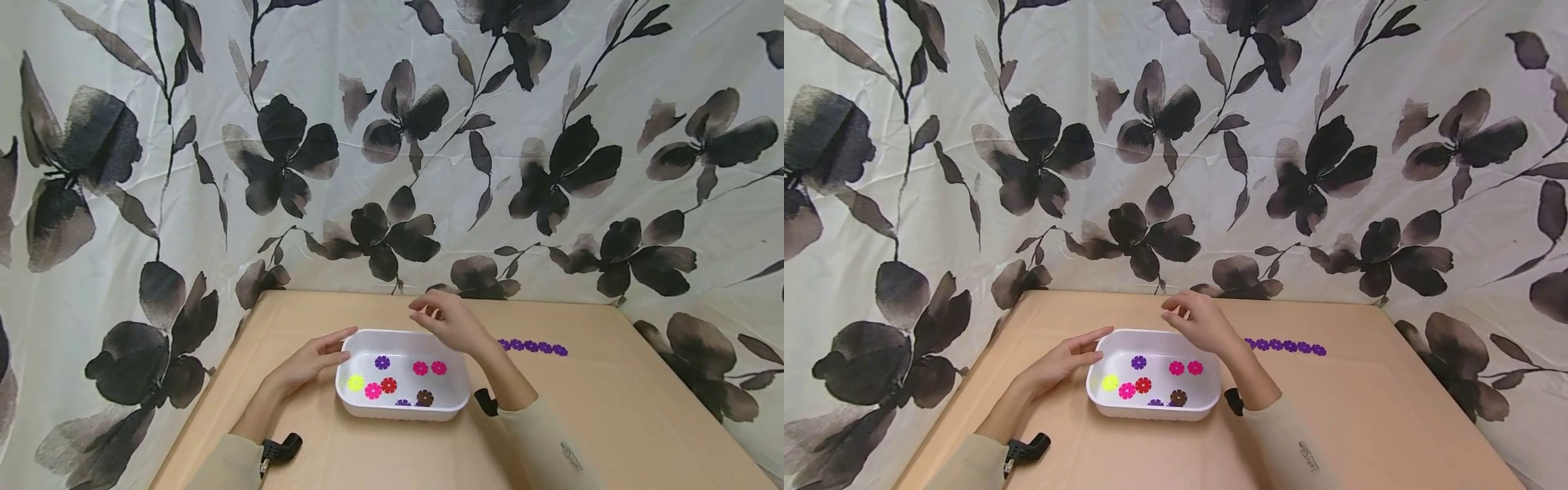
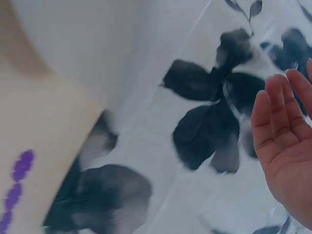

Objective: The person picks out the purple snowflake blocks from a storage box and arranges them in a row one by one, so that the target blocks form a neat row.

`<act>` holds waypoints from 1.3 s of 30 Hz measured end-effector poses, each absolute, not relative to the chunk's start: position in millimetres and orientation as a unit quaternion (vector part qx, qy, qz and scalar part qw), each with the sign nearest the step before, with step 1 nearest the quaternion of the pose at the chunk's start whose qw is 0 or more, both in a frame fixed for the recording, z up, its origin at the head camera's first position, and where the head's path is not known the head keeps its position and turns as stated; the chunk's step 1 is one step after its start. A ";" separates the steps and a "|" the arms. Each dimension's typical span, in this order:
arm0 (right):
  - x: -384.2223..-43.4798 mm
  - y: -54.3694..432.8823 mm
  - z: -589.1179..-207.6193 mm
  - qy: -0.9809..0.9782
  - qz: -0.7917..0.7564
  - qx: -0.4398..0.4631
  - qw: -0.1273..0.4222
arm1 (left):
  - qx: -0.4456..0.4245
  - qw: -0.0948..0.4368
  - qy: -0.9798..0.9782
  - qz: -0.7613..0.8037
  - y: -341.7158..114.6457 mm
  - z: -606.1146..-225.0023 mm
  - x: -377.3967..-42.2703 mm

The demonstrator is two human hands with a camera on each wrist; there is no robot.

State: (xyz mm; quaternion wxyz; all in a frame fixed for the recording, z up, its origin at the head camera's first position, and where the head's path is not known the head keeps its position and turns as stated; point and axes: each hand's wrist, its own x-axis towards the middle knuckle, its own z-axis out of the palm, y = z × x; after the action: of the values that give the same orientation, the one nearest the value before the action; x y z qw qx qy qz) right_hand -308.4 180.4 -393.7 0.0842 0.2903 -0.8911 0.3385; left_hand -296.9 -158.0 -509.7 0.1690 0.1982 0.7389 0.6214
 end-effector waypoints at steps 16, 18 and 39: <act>-322.3 121.2 -397.7 -0.903 0.203 0.372 -0.067 | 0.180 0.178 0.738 0.626 -158.5 -509.9 -294.2; -324.9 116.8 -404.8 -0.903 0.190 0.372 -0.103 | 0.182 0.178 0.737 0.626 -159.1 -510.3 -294.1; -317.5 81.5 -446.0 -0.926 -0.022 0.357 -0.122 | 0.194 0.181 0.736 0.622 -160.8 -507.1 -294.5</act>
State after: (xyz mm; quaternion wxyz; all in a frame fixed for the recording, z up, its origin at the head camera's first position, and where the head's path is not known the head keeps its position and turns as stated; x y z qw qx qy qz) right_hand -317.5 81.5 -446.0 -0.1223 0.3570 -0.9258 -0.0224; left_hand -294.5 -160.8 -507.1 0.1812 0.1944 0.7364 0.6222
